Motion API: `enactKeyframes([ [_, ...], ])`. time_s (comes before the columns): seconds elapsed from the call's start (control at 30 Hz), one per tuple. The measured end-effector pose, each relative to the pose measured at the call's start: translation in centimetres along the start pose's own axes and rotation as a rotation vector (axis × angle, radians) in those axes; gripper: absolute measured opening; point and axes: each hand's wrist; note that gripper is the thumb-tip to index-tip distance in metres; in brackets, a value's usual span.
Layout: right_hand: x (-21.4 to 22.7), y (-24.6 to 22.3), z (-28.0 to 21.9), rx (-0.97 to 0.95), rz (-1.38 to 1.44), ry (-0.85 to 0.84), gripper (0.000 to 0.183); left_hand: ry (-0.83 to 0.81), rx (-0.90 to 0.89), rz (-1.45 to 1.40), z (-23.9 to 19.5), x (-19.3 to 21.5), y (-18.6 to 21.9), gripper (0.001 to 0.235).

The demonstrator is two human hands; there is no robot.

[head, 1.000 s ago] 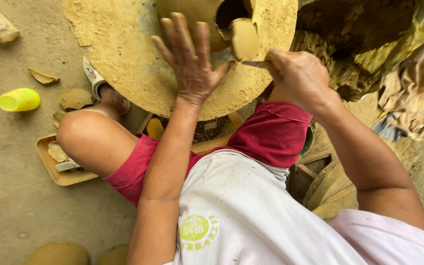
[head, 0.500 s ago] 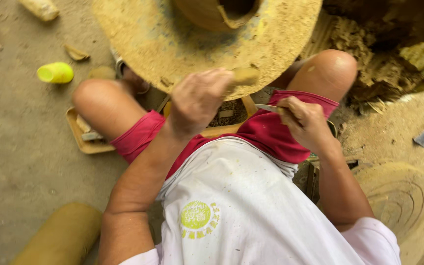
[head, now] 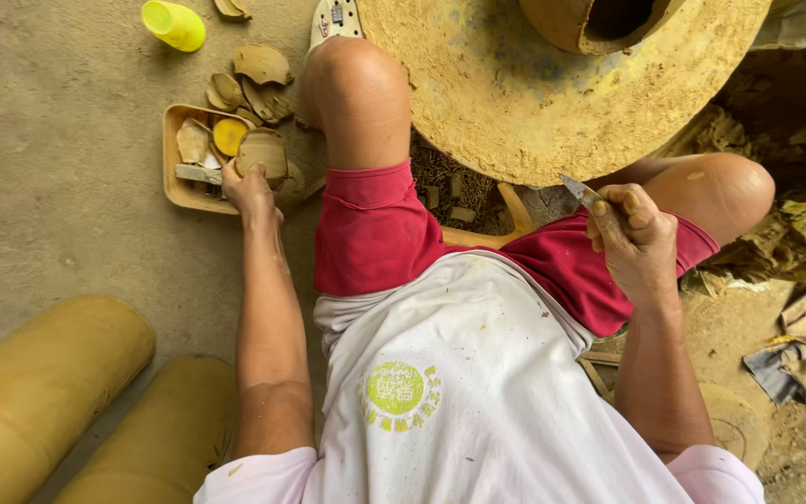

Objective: The person carves a face into a clay vessel using a small tool, scraping out the mouth area and smoothing the edges by hand.

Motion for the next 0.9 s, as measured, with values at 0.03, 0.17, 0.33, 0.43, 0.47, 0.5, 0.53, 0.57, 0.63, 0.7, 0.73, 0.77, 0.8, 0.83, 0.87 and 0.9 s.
enactKeyframes([
  [0.03, 0.0, 0.0, 0.3, -0.010, -0.021, -0.006, 0.008, -0.016, 0.016, 0.017, -0.3, -0.4, -0.7, 0.048],
  [0.17, -0.4, -0.6, 1.0, -0.057, 0.013, -0.004, 0.007, 0.056, -0.331, 0.240, -1.9, -1.3, 6.2, 0.102],
  [0.33, -3.1, -3.3, 1.1, 0.488, -0.298, -0.016, 0.016, -0.354, -1.169, 0.423, -17.0, -2.1, 15.0, 0.045],
  [0.43, -4.0, -5.0, 1.3, 0.656, -0.373, 0.042, 0.018, -0.829, -1.633, 0.438, -27.5, -5.2, 15.3, 0.043],
  [0.47, -4.0, -5.3, 1.5, 0.678, -0.365, 0.077, 0.021, -0.830, -1.719, 0.465, -29.8, -6.4, 15.1, 0.039],
  [0.5, -3.8, -5.4, 1.3, 0.696, -0.354, 0.107, 0.023, -0.832, -1.798, 0.497, -31.3, -7.3, 14.8, 0.034],
  [0.53, -3.5, -5.2, 1.3, 0.692, -0.380, 0.124, 0.023, -0.869, -1.786, 0.527, -32.0, -8.0, 14.6, 0.027],
  [0.57, -3.0, -4.9, 1.3, 0.687, -0.407, 0.136, 0.023, -0.905, -1.770, 0.558, -32.4, -8.7, 14.1, 0.022],
  [0.63, -2.2, -4.0, 1.1, 0.671, -0.434, 0.162, 0.022, -0.965, -1.763, 0.618, -32.3, -9.3, 12.7, 0.021],
  [0.7, -1.5, -3.0, 0.7, 0.654, -0.433, 0.181, 0.019, -1.008, -1.777, 0.676, -31.6, -9.5, 11.1, 0.024],
  [0.73, -1.0, -2.4, 0.8, 0.652, -0.434, 0.232, 0.016, -1.033, -1.726, 0.762, -31.0, -9.7, 10.5, 0.024],
  [0.77, -0.6, -1.7, 0.9, 0.647, -0.434, 0.278, 0.013, -1.058, -1.667, 0.849, -30.5, -9.9, 9.9, 0.025],
  [0.8, 0.0, -1.0, 1.0, 0.642, -0.435, 0.325, 0.013, -1.081, -1.607, 0.935, -29.7, -10.2, 9.4, 0.026],
  [0.83, 0.9, -0.1, 1.2, 0.490, -0.274, 0.337, 0.010, -1.023, -1.641, 0.936, -29.0, -10.4, 9.1, 0.027],
  [0.87, 1.9, 0.6, 1.3, 0.337, -0.115, 0.348, 0.011, -0.964, -1.675, 0.938, -28.3, -10.8, 8.8, 0.030],
  [0.9, 3.2, 1.3, 1.6, 0.181, 0.047, 0.381, 0.012, -0.901, -1.704, 0.940, -27.7, -11.1, 8.6, 0.033],
])
Point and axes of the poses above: each hand's wrist, its own z-axis towards the middle knuckle, its own x-axis out of the back of the hand, y = z × x, and after that the axes turned 4 degrees about y, right-handed
